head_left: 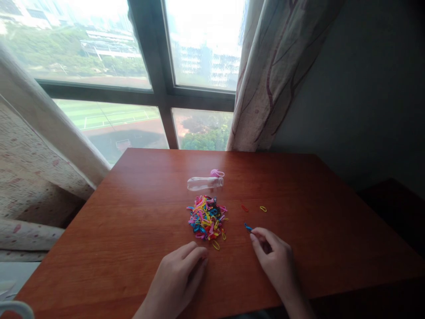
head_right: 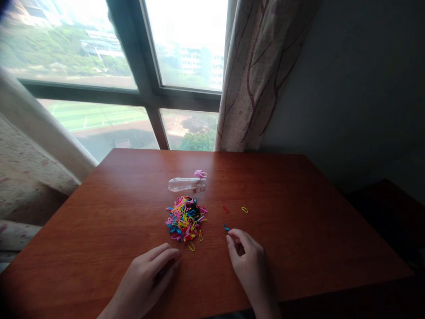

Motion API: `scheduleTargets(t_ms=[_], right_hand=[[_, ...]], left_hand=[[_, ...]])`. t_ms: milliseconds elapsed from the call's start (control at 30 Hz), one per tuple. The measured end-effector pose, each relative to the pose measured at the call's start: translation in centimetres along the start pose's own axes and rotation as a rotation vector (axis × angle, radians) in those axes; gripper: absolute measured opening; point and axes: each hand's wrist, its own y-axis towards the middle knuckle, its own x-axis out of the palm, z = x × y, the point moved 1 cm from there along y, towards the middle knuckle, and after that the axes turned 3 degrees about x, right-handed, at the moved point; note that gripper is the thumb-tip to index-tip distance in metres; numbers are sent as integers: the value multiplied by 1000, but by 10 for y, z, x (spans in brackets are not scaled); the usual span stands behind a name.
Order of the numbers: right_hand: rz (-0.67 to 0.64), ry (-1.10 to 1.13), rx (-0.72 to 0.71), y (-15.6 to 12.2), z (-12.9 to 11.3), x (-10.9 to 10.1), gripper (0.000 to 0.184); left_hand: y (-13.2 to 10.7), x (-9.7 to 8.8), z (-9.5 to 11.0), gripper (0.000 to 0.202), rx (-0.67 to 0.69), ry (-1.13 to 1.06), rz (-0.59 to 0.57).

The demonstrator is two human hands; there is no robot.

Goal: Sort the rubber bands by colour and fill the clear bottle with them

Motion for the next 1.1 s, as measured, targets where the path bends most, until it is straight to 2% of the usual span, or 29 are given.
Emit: scheduleTargets(t_ms=[133,233,533,833,1100], right_hand=[[82,-175,86,14,34,-20,29],[89,-257,88,17,44,-26,32],[94,-336,110,13,34,-23,28],[97,-343,97,14,32,-23,27],[74,-337,152,12,34,-23,19]], left_hand=[[0,-1,1,20,6,-3,1],[1,-2,0,20,-10,-49,3],[-1,-1,-5,18,-60,-124,28],[5,-10,-3,17,-88,-224,77],[5,-7,-5,16,-83,-197,56]])
